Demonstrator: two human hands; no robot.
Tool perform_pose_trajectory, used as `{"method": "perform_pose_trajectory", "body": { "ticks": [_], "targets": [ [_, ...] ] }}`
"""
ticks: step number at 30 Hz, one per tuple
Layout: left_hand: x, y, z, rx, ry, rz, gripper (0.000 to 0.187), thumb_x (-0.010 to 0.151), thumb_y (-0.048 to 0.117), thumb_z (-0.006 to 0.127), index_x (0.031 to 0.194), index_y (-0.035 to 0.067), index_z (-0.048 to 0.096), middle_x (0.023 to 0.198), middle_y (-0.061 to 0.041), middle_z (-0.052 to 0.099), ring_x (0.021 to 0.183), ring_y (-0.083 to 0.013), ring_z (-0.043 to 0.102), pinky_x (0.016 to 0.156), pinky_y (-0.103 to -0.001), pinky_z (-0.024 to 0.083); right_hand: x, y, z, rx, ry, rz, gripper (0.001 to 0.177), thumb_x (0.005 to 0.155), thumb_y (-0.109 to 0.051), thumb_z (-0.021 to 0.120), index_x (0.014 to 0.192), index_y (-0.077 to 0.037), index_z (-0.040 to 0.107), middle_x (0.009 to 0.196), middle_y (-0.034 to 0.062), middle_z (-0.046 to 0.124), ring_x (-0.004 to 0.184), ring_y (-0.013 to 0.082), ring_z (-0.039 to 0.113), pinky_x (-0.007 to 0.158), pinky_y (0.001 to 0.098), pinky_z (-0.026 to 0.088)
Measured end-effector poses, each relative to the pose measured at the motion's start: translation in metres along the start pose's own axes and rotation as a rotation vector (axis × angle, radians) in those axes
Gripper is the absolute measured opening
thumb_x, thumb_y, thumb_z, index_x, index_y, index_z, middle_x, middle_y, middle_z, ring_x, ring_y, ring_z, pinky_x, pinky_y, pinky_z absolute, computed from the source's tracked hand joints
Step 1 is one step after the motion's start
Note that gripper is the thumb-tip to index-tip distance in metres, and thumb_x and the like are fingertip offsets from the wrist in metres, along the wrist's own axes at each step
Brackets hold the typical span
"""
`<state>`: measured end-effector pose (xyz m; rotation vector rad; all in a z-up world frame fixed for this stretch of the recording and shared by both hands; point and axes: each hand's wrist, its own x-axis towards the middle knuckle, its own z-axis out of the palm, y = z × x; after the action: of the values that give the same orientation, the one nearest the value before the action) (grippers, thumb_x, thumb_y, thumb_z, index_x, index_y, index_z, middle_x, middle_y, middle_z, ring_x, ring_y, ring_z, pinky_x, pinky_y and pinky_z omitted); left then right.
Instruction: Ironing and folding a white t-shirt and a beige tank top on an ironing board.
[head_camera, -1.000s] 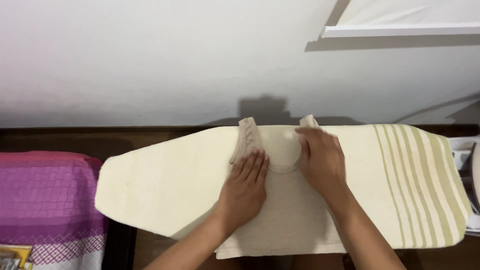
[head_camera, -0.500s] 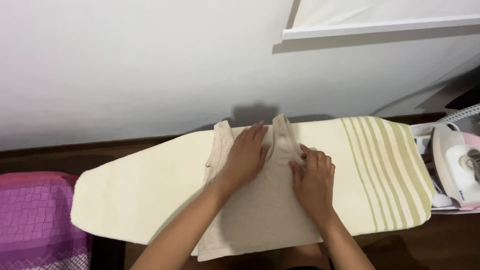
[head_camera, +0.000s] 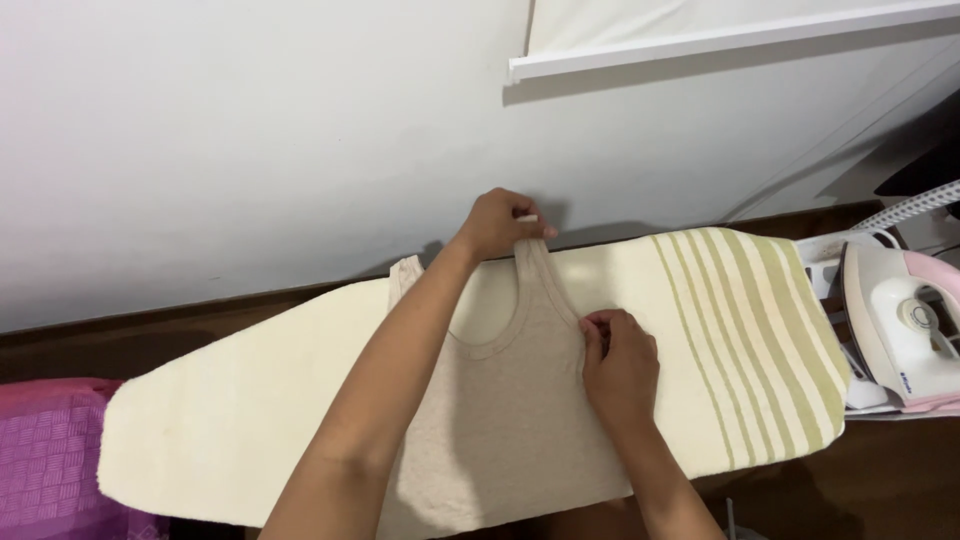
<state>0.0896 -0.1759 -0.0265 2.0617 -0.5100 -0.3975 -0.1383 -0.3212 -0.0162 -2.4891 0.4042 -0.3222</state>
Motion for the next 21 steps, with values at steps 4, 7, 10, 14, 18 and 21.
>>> {"method": "perform_pose_trajectory", "body": {
  "ticks": [4, 7, 10, 14, 18, 21],
  "targets": [
    [-0.016, 0.018, 0.02, 0.202, 0.212, 0.187, 0.038, 0.073, 0.041, 0.087, 0.082, 0.005, 0.079, 0.085, -0.01, 0.072, 0.08, -0.0241, 0.067, 0.074, -0.039, 0.054, -0.008, -0.007, -0.006, -0.037, 0.023, -0.066, 0.022, 0.096, -0.024, 0.068, 0.106, -0.005, 0.067, 0.091, 0.01, 0.069, 0.08, 0.0261, 0.064, 0.086, 0.0403, 0.047],
    [-0.046, 0.042, 0.033, 0.535, 0.454, 0.495, 0.047, 0.073, 0.039, 0.086, 0.096, -0.001, 0.075, 0.09, -0.016, 0.069, 0.085, -0.0309, 0.065, 0.075, -0.043, 0.052, -0.031, -0.019, -0.028, -0.058, 0.019, -0.07, 0.043, 0.088, -0.031, 0.074, 0.114, 0.001, 0.063, 0.094, 0.0181, 0.066, 0.08, 0.0324, 0.063, 0.075, 0.0437, 0.05],
    [-0.09, 0.058, 0.053, 0.54, 0.477, 0.78, 0.026, 0.088, 0.025, 0.078, 0.101, 0.004, 0.071, 0.113, -0.016, 0.069, 0.108, -0.0329, 0.062, 0.093, -0.045, 0.05, -0.068, -0.018, -0.049, -0.114, -0.076, 0.072, 0.056, 0.081, -0.04, 0.078, 0.116, 0.001, 0.062, 0.092, 0.0194, 0.065, 0.083, 0.0356, 0.064, 0.072, 0.0465, 0.052],
    [-0.155, 0.093, 0.067, 0.397, -0.144, 0.881, 0.042, 0.071, -0.001, 0.063, 0.111, 0.008, 0.072, 0.114, -0.007, 0.072, 0.113, -0.0259, 0.061, 0.101, -0.04, 0.046, -0.106, 0.005, -0.053, -0.146, -0.126, 0.145, 0.047, 0.083, -0.043, 0.078, 0.1, -0.001, 0.066, 0.088, 0.0166, 0.069, 0.086, 0.035, 0.066, 0.077, 0.0466, 0.053],
    [-0.19, 0.11, 0.079, 0.482, -0.433, 0.883, 0.047, 0.063, 0.01, 0.075, 0.11, 0.007, 0.07, 0.105, -0.007, 0.072, 0.108, -0.0272, 0.06, 0.093, -0.039, 0.045, -0.125, 0.027, -0.04, -0.064, -0.004, 0.023, 0.032, 0.084, -0.029, 0.076, 0.091, 0.001, 0.067, 0.085, 0.0172, 0.071, 0.083, 0.0359, 0.067, 0.075, 0.0473, 0.052],
    [-0.196, 0.116, 0.084, 0.57, -0.497, 0.848, 0.041, 0.071, 0.02, 0.081, 0.109, 0.009, 0.07, 0.102, -0.003, 0.072, 0.107, -0.0239, 0.061, 0.094, -0.037, 0.045, -0.134, 0.03, -0.044, 0.132, 0.046, 0.063, 0.025, 0.085, -0.022, 0.074, 0.093, 0.001, 0.068, 0.085, 0.0152, 0.073, 0.076, 0.0316, 0.068, 0.067, 0.0429, 0.053]
  ]
}}
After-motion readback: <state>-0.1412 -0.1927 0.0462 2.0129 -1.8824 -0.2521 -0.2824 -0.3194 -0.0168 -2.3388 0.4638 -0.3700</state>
